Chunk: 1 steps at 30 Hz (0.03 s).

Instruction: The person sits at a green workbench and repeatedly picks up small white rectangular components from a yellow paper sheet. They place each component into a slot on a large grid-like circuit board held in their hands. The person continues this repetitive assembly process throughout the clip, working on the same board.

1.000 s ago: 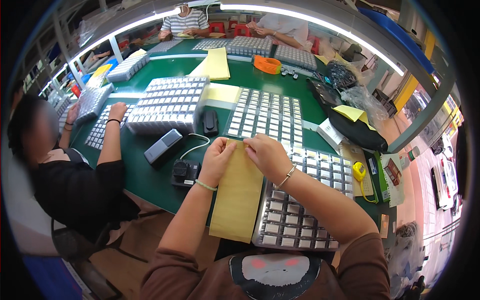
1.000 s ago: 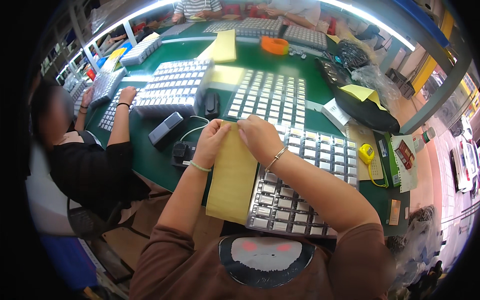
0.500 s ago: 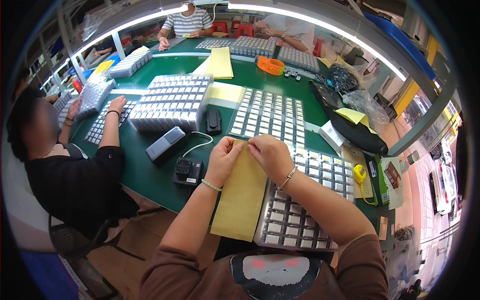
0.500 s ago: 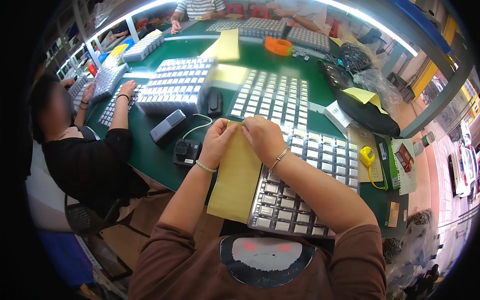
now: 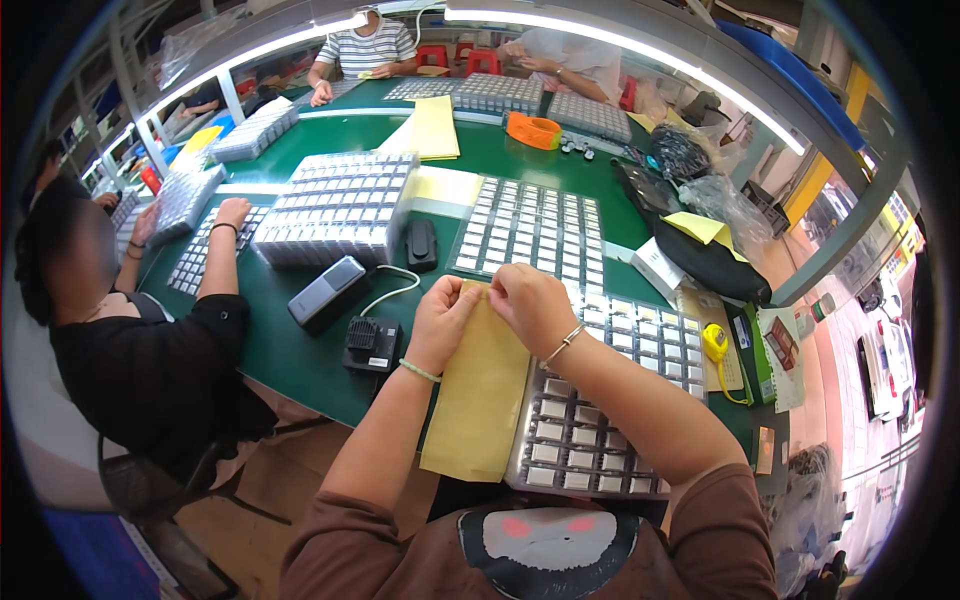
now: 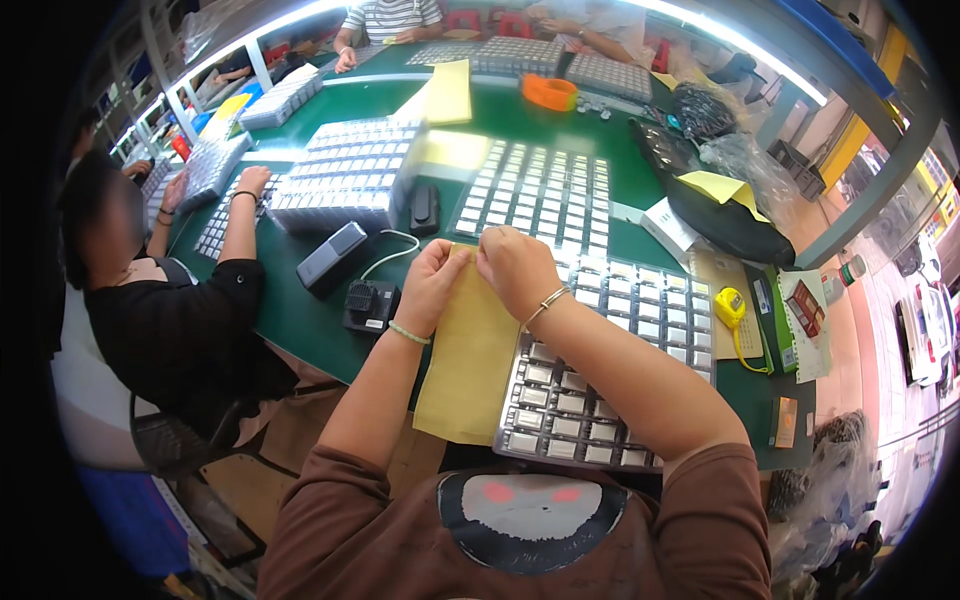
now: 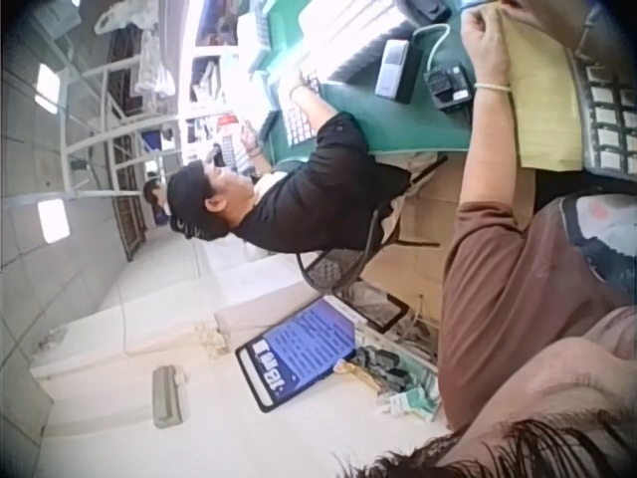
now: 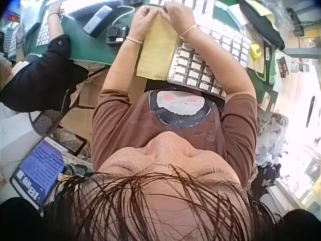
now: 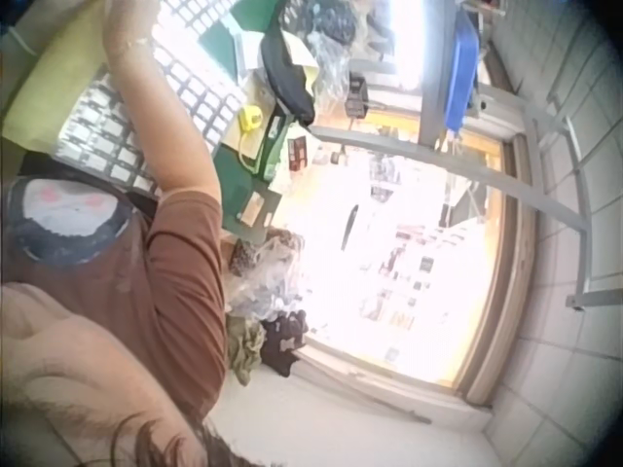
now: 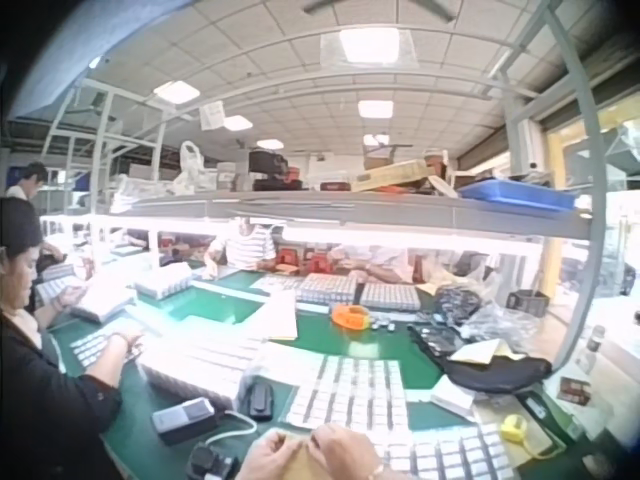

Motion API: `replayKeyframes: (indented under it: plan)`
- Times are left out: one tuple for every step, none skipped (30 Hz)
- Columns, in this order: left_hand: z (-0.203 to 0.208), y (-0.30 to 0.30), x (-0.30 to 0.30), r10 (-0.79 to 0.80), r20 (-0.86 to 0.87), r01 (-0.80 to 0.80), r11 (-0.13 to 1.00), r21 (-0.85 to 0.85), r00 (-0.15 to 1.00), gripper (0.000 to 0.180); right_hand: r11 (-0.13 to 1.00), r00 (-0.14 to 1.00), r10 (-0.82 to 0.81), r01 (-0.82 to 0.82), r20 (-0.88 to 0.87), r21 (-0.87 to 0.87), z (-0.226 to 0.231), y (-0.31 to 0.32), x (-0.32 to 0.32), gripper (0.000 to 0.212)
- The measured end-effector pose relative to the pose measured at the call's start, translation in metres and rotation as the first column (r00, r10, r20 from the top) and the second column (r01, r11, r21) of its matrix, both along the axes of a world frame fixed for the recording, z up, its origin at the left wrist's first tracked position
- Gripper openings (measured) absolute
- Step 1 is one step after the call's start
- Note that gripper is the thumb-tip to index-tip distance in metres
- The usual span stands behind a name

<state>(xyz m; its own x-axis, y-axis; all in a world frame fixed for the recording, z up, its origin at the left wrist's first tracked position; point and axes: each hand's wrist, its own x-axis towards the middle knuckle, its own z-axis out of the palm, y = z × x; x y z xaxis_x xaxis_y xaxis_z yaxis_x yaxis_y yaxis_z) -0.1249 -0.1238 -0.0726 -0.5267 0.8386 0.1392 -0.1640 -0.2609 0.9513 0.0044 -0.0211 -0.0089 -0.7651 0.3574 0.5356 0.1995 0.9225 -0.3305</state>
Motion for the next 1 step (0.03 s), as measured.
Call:
replayKeyframes:
  plan:
    - [-0.0027, 0.0000, -0.0023, 0.004, -0.022, -0.004, 1.000, -0.006, 1.000, 0.018, 0.997, 1.000, -0.004, 0.005, 0.023, -0.071, -0.0014, -0.0001, -0.0015, 0.011]
